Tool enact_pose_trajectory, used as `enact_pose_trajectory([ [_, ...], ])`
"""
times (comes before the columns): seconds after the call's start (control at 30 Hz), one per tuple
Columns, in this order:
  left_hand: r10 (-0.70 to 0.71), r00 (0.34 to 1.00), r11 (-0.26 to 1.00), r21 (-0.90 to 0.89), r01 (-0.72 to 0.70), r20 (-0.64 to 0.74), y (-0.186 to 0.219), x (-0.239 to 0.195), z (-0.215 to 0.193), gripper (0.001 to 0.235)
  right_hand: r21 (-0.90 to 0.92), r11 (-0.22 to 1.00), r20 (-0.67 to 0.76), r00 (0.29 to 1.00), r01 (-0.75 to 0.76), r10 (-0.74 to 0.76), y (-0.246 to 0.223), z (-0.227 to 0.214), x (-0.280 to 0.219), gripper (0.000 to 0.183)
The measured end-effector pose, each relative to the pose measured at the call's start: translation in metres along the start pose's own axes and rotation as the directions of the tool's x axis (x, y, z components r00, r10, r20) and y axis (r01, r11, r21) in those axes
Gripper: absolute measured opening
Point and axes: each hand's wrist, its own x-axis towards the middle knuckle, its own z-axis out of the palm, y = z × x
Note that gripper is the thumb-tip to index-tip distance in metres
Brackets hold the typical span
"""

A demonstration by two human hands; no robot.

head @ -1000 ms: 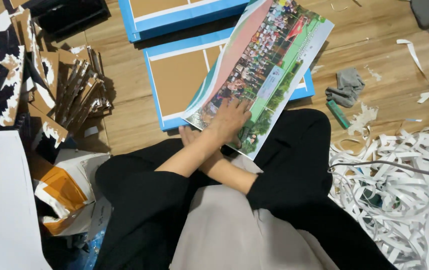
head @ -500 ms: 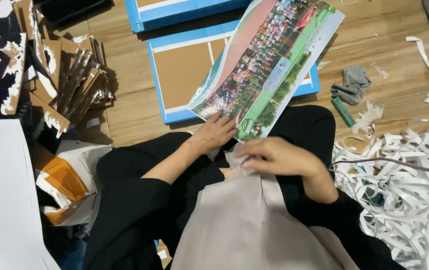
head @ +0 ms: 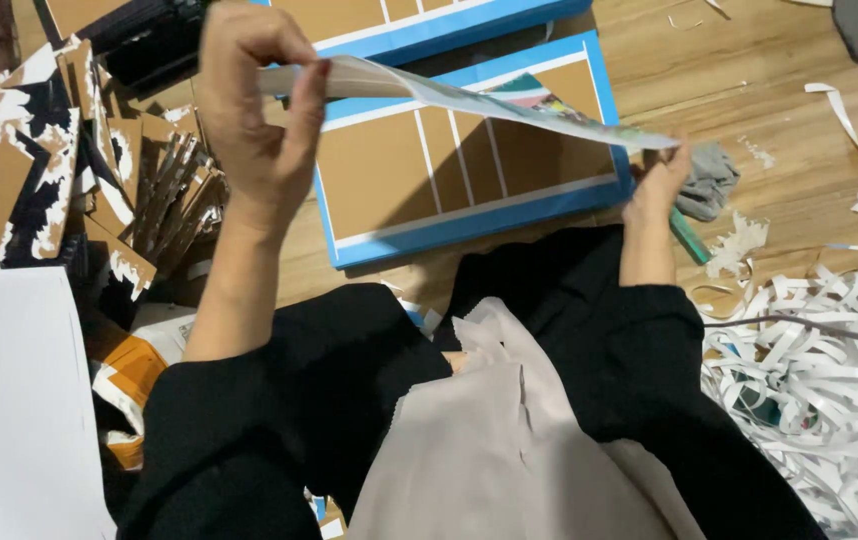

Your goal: Assembling cardboard folders by aligning components and smoothing surfaces with a cloth

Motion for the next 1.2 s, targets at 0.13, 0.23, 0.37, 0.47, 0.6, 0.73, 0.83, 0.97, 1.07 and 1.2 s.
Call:
enact_pose_trajectory([
  [0.13,-0.142,0.987,0.979,-0.16,0.129,-0.073,-0.018,-0.011,-0.022,0.005,0.154,0.947,0.301,0.926,-0.282,0.227,0.034,0.001,0.034,0.061],
  [0.23,-0.246,0.96,0.963,-0.146,0.226,-0.137,-0.025,-0.022,-0.035,0.009,-0.24,0.97,0.363,0.924,-0.031,0.119,-0.022,0.02,-0.018,0.02],
  [0.37,-0.396,0.885,0.916,-0.171,0.362,-0.245,-0.042,-0.039,-0.042,0.011,-0.194,0.958,0.64,0.767,0.212,-0.04,-0.055,0.02,-0.047,0.02],
  [0.47,-0.456,0.851,0.886,-0.223,0.406,-0.261,-0.052,-0.048,-0.05,0.014,-0.325,0.782,0.819,0.572,0.531,-0.048,-0.072,0.007,-0.076,0.045],
  [0.6,-0.486,0.834,0.873,-0.203,0.445,-0.26,-0.053,-0.053,-0.056,0.016,-0.469,0.333,0.88,0.466,0.818,0.094,-0.093,0.006,-0.131,0.085],
  [0.73,-0.474,0.842,0.876,-0.235,0.422,-0.256,-0.056,-0.057,-0.056,0.019,-0.364,0.169,0.92,0.382,0.916,-0.086,-0.095,0.023,-0.17,0.062],
  [0.83,-0.447,0.852,0.893,-0.193,0.406,-0.274,-0.052,-0.055,-0.061,0.013,-0.253,0.208,0.89,0.312,0.945,-0.333,-0.095,0.023,-0.159,0.02],
  [0.97,-0.523,0.801,0.853,-0.181,0.49,-0.293,-0.075,-0.07,-0.088,0.012,-0.201,0.472,0.667,0.473,0.858,-0.576,-0.099,0.029,-0.122,0.01],
  [1.07,-0.649,0.719,0.76,-0.158,0.631,-0.248,-0.101,-0.094,-0.1,0.01,-0.261,0.659,0.462,0.69,0.706,-0.556,-0.104,0.036,-0.076,0.015],
  [1.2,-0.963,0.203,0.235,-0.19,0.953,-0.176,-0.114,-0.115,-0.074,0.008,-0.337,0.746,0.442,0.796,0.574,-0.413,-0.126,0.066,-0.029,0.011],
])
